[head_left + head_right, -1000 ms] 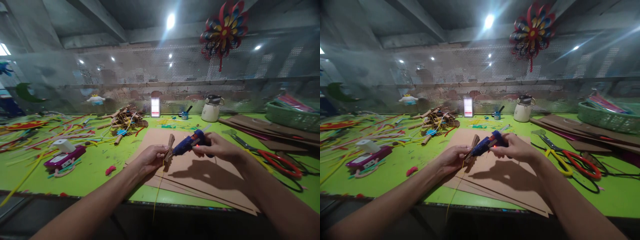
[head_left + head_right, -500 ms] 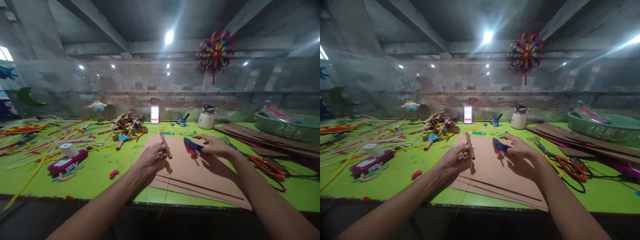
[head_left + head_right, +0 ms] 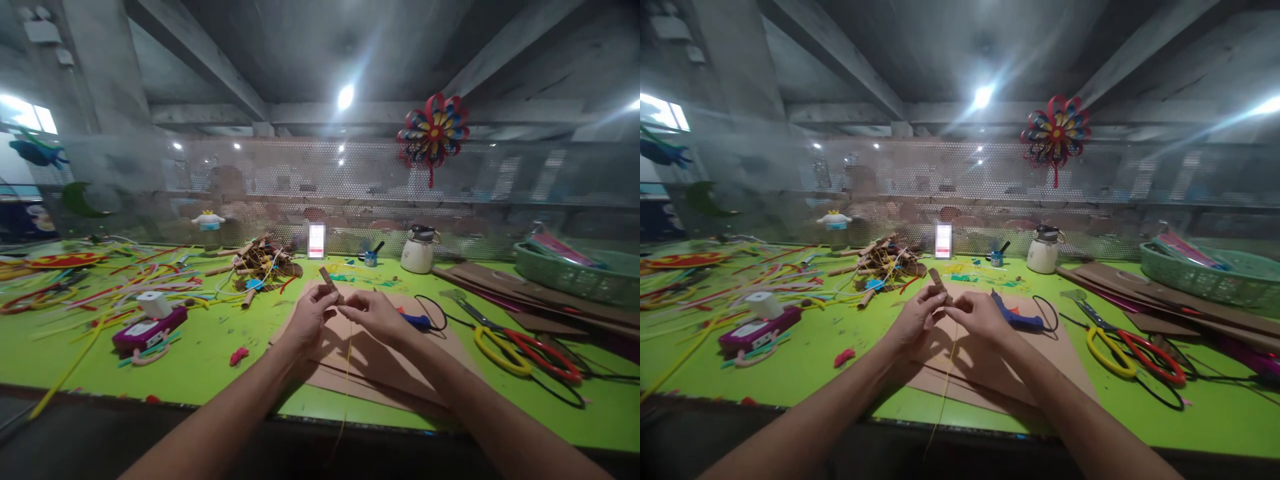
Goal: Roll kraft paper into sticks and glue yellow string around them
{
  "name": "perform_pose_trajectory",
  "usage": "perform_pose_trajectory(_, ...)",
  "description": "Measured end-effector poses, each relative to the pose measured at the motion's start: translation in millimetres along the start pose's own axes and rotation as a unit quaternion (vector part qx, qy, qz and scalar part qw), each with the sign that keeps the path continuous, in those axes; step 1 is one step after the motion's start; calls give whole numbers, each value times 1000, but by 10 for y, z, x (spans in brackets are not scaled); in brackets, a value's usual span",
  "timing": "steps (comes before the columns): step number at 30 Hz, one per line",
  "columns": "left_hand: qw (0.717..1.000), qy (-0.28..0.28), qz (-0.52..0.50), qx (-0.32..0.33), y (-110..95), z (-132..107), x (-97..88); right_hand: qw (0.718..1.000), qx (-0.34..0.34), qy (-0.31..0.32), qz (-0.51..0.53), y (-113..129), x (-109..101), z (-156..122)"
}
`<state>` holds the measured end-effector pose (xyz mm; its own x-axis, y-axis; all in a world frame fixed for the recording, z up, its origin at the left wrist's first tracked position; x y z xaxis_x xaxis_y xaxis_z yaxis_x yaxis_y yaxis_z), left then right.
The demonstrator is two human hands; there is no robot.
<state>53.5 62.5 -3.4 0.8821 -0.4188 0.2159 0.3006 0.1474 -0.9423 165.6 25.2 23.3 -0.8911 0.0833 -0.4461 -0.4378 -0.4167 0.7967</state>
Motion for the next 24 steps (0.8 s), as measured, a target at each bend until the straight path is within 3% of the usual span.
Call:
perform_pose_trajectory(9, 993, -30, -98, -53, 148, 42, -17, 994, 27, -17, 108, -8, 48, -125)
perform_pose_trajectory(16, 994, -23, -102, -43, 200, 68, -5, 990, 5, -61, 130, -86, 106, -182)
perform_pose_trajectory(24, 992, -16, -94, -78, 196, 23, -38, 989, 31, -42, 140, -222, 155, -186)
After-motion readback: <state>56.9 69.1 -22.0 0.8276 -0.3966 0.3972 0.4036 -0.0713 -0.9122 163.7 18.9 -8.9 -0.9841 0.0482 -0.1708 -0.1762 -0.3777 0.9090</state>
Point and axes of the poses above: each hand's wrist, its own z-axis towards the middle knuckle, its own x-axis out of the palm, y = z × x, the point moved 7 cm from there along z, towards the middle knuckle, and after that the axes turned 10 degrees about z, right-handed, at the moved point
